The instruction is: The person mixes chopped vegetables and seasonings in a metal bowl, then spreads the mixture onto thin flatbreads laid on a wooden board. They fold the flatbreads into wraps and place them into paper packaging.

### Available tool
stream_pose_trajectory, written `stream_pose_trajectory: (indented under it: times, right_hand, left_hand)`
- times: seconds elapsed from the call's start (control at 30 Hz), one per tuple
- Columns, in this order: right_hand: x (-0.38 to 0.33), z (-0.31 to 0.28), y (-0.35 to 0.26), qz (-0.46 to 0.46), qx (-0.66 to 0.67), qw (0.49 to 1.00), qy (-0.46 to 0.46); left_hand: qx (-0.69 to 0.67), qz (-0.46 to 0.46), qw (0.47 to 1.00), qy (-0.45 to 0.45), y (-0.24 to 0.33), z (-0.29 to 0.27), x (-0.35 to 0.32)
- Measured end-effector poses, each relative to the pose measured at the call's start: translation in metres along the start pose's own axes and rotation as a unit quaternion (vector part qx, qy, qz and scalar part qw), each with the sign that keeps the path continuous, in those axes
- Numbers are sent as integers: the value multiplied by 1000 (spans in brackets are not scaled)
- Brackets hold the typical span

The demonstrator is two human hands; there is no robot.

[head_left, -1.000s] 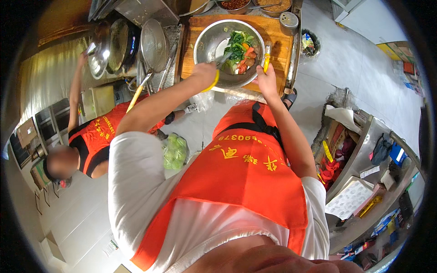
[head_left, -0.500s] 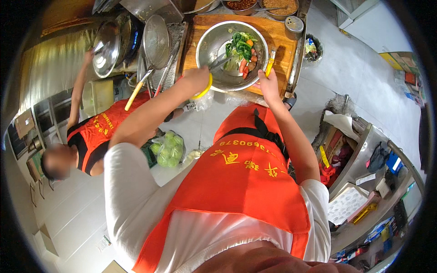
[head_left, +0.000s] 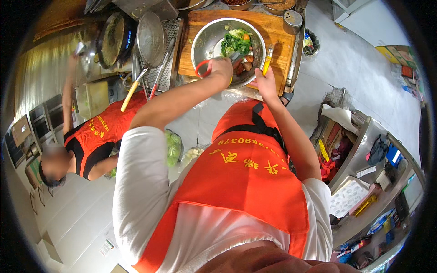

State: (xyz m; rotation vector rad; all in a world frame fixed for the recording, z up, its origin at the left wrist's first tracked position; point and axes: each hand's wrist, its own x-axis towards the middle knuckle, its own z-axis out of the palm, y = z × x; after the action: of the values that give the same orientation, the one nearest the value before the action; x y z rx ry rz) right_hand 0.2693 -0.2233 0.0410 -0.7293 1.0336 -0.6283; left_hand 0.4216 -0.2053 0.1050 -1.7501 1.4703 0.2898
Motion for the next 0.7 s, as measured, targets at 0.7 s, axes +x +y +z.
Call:
stream_pose_trajectory:
  times: [0.7]
  right_hand:
    - [5,20,24,-77,-148,983,76]
  left_hand:
    - [4,108,994,-13,-87,31,-43]
